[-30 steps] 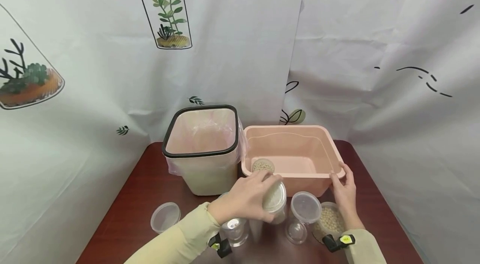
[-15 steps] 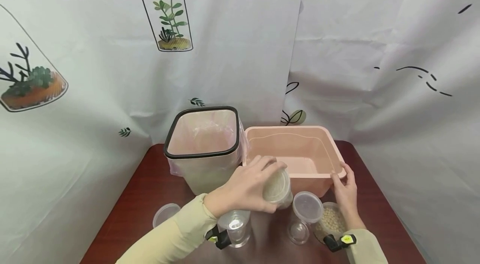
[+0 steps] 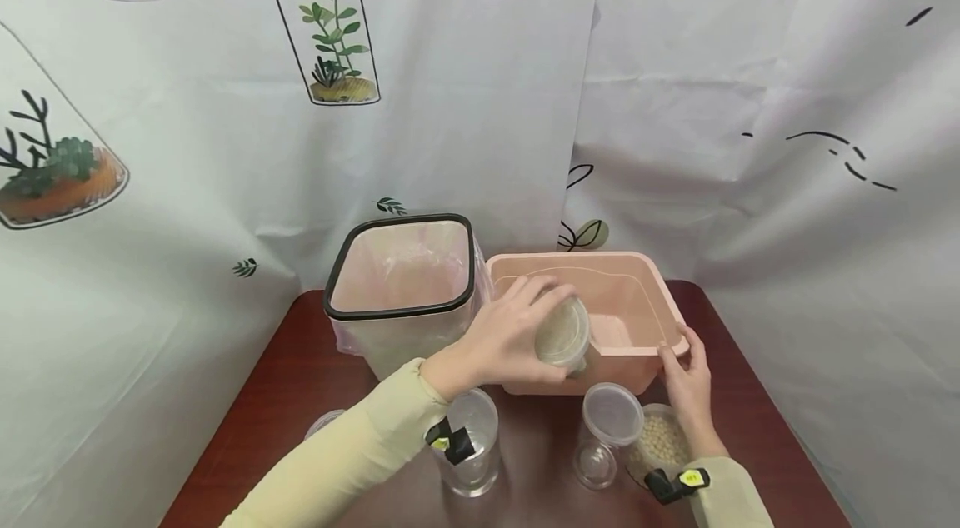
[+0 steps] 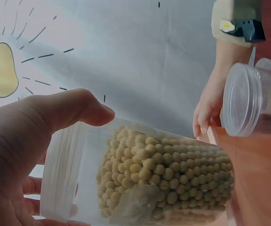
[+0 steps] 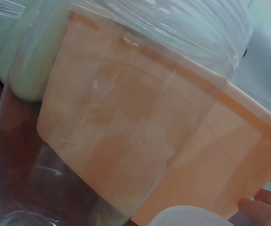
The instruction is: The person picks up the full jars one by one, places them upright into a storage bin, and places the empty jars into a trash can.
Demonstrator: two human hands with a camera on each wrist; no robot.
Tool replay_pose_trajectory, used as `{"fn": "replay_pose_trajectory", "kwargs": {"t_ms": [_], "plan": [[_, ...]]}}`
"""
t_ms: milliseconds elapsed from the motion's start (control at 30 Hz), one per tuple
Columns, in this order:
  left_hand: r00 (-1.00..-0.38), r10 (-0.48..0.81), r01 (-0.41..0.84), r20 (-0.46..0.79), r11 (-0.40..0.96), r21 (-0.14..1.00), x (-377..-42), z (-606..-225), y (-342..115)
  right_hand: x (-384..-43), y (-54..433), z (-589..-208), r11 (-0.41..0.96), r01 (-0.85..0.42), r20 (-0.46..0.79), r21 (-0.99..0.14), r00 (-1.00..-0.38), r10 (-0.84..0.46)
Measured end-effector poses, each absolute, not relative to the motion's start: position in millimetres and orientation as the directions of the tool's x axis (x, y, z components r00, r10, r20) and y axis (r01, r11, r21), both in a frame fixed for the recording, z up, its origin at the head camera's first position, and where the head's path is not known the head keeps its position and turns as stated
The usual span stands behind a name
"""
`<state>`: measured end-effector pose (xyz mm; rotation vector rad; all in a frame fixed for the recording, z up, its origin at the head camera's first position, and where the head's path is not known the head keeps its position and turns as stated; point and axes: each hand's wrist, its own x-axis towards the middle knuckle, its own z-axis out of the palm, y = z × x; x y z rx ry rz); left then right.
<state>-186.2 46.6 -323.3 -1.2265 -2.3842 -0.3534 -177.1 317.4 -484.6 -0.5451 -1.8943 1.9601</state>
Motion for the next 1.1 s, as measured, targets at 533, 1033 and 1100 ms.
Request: {"fn": "replay_pose_trajectory", "kwargs": {"t_ms": [533, 1033, 1100], "plan": [[-0.587, 0.640, 0.780, 0.495, 0.611, 0.136, -221.9, -330.7, 81.2, -199.2, 344.2, -531.3, -0.024, -0.080, 0.056, -0.997, -0.857, 0.512], [-0.704, 0.557, 0.684, 0.440, 0.699, 0.209, -249.7, -361.3, 102.7, -176.3, 318.5, -482.2, -0.001, 0.017, -0.015, -1.000, -0.867, 0.498], [-0.726, 0.543, 0.665, 0.422, 0.712, 0.227, -252.1, -366.8, 105.2, -178.3, 321.4, -488.8, 0.003, -0.017, 0.016, -1.000, -0.866, 0.499]]}}
